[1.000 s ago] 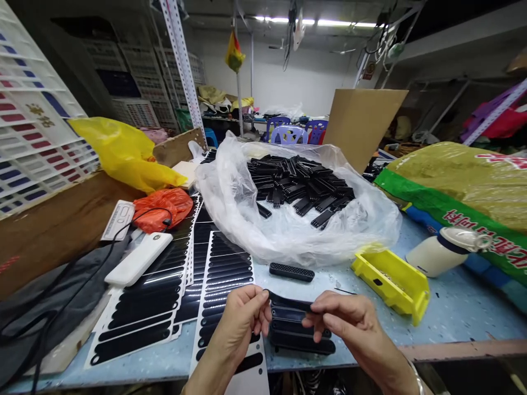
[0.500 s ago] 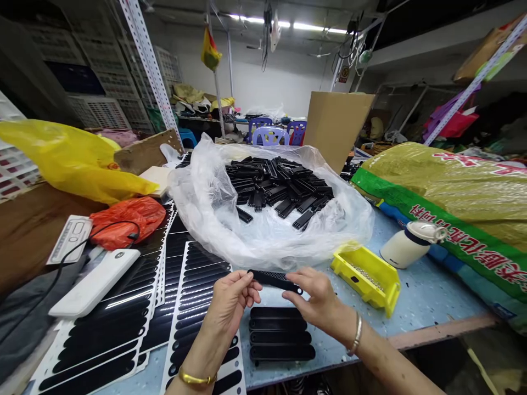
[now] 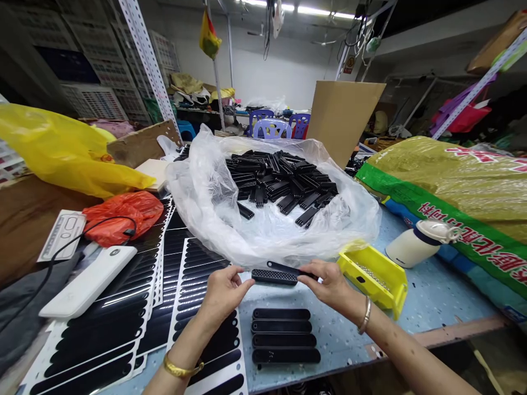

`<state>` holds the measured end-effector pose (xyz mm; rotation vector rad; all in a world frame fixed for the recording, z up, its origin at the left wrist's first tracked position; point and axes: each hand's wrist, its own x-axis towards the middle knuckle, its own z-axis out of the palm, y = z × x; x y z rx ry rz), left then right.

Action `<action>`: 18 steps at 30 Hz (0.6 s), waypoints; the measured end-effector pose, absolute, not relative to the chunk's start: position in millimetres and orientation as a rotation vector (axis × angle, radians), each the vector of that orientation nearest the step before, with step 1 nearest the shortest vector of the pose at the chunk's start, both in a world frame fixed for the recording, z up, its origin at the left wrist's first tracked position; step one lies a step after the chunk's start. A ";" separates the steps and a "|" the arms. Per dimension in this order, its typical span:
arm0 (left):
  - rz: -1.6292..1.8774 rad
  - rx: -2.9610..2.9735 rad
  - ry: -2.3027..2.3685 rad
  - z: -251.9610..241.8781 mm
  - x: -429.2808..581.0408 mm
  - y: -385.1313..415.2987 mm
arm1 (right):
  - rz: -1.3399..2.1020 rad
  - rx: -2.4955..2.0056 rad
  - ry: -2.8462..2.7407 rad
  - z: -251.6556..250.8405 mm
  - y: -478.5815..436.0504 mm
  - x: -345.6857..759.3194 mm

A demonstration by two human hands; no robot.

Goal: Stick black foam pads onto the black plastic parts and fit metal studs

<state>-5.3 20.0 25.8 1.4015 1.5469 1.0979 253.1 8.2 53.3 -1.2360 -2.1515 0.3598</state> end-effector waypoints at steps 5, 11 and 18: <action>0.896 1.363 1.456 9.4 1.8 40.9 | 0.510 -1.281 -2.179 35.8 28.7 251.6; 0.781 1.273 1.410 0.4 6.1 38.3 | 0.619 -1.308 -2.263 18.3 30.3 240.2; 0.768 1.146 1.241 -6.1 -5.7 23.8 | 0.612 -1.189 -2.304 15.1 15.9 239.4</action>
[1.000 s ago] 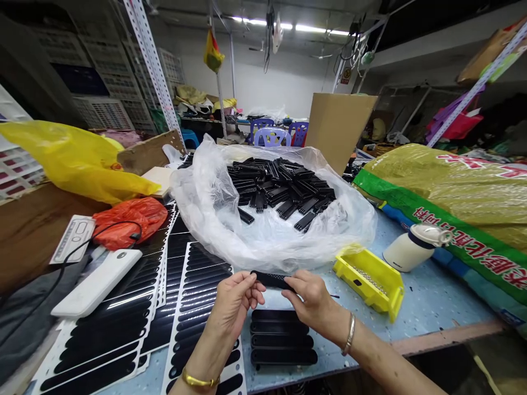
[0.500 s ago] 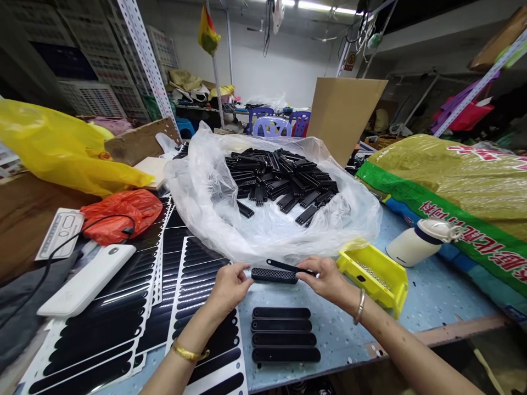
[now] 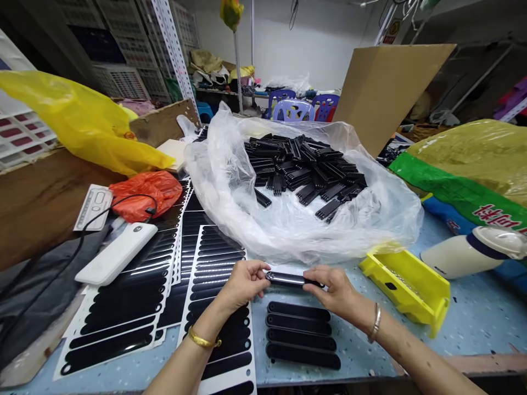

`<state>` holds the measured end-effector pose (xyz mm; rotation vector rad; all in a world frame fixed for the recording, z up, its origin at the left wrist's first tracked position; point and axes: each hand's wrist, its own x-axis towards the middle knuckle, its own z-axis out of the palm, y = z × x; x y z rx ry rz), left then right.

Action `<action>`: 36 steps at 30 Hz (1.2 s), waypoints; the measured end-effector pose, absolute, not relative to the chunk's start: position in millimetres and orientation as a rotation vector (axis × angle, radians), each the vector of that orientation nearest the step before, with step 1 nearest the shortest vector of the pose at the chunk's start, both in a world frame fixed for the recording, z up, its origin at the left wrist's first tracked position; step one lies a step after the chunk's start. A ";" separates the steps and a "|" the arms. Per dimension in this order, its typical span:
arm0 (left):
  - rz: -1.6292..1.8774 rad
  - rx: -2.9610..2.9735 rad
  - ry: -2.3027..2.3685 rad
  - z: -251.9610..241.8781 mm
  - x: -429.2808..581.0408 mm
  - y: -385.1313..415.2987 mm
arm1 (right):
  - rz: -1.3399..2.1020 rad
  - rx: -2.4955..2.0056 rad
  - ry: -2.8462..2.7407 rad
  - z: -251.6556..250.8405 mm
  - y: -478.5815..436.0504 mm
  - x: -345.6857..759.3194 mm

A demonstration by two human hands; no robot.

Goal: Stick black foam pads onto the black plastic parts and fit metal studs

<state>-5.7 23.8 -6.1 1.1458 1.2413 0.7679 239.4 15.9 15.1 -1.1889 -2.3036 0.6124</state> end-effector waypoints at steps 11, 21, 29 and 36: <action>0.774 1.071 1.152 -3.8 -7.4 26.7 | 0.555 -1.162 -2.354 12.6 20.2 234.2; 0.759 1.053 1.160 -3.9 -7.1 26.4 | 0.549 -1.195 -2.372 10.3 19.9 231.8; 0.747 1.068 1.151 -3.7 -7.7 27.2 | 0.564 -1.209 -2.390 11.3 19.6 232.0; 0.753 1.059 1.149 -4.2 -7.5 27.5 | 0.578 -1.209 -2.391 11.3 19.1 231.9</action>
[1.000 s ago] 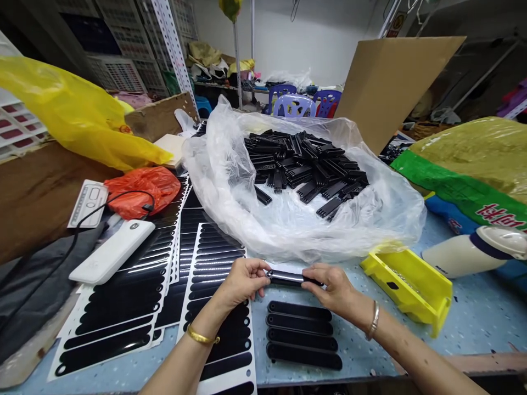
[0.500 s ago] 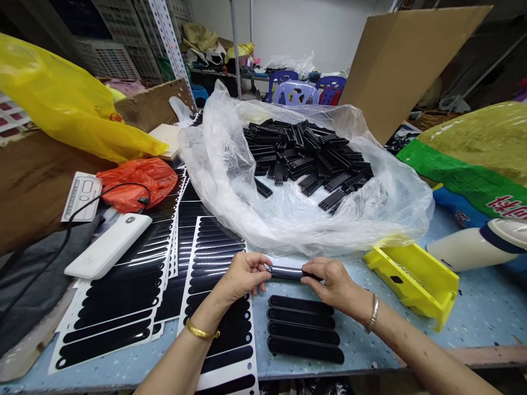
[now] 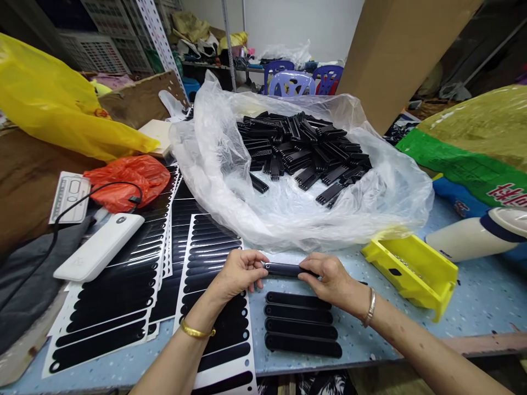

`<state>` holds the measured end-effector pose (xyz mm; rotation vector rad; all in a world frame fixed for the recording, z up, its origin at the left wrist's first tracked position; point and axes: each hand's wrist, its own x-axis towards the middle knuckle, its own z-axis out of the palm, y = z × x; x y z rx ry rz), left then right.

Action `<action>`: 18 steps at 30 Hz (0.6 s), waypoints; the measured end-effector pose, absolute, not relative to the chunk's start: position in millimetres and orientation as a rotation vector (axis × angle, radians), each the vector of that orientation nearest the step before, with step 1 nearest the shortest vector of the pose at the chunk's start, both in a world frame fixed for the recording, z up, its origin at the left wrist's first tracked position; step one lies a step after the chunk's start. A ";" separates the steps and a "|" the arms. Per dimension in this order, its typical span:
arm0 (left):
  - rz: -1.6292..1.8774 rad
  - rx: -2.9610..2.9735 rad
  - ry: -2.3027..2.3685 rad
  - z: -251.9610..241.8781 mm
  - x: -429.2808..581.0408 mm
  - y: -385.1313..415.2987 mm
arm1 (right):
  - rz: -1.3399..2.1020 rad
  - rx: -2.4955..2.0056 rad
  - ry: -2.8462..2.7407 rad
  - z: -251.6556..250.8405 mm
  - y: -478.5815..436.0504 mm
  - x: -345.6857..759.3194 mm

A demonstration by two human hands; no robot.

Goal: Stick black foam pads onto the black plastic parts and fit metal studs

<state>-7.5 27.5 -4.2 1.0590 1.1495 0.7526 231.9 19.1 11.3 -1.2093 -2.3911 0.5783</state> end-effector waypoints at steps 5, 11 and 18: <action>0.752 1.049 1.163 -5.5 -7.6 27.8 | 0.622 -1.208 -2.357 12.4 19.3 232.7; 0.744 1.040 1.172 -5.1 -7.5 27.7 | 0.667 -1.198 -2.308 10.1 17.6 234.0; 0.736 1.042 1.184 -3.2 -6.4 28.4 | 0.706 -1.181 -2.246 7.8 17.4 236.6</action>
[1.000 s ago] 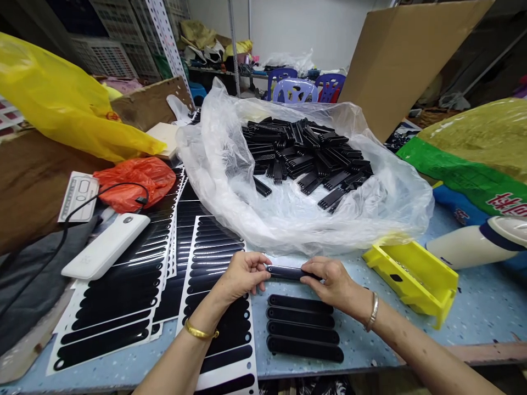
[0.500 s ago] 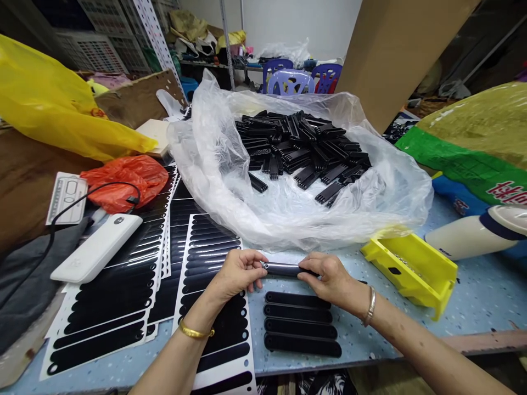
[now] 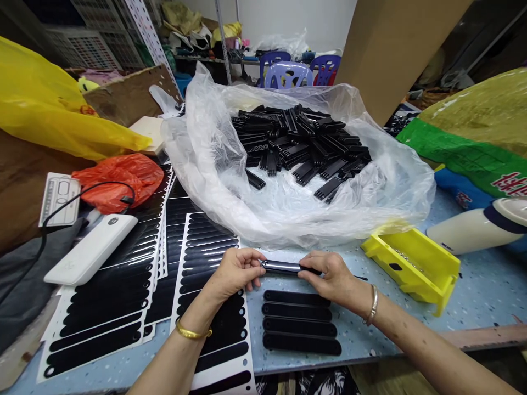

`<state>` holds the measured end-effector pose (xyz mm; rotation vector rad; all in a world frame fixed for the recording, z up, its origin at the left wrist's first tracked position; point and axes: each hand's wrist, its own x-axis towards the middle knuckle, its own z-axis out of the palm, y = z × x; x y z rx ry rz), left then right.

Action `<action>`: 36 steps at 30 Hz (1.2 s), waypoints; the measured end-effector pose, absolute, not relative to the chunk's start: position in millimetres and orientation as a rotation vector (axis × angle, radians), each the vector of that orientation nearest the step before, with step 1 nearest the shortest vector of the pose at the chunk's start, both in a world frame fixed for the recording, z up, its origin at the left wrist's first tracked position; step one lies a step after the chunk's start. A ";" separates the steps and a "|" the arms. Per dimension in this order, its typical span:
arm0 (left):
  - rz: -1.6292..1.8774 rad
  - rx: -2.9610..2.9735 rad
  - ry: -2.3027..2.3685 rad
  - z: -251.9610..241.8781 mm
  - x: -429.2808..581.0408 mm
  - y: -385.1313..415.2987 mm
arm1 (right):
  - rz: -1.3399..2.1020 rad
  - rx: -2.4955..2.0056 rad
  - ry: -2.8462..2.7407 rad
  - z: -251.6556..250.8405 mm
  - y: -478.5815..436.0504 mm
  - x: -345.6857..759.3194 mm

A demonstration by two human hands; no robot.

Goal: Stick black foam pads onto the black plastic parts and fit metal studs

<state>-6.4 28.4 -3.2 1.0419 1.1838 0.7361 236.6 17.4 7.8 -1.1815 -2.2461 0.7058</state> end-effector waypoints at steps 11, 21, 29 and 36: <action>0.744 1.038 1.185 -5.9 -6.6 28.2 | 0.643 -1.208 -2.340 10.3 19.6 235.4; 0.731 1.011 1.205 -1.1 -6.0 28.0 | 0.718 -1.181 -2.274 9.7 19.6 237.7; 0.711 1.014 1.205 2.0 -5.8 28.4 | 0.676 -1.203 -2.322 9.2 20.6 236.4; 0.710 1.025 1.192 -1.3 -6.5 28.9 | 0.637 -1.217 -2.362 10.3 21.8 235.6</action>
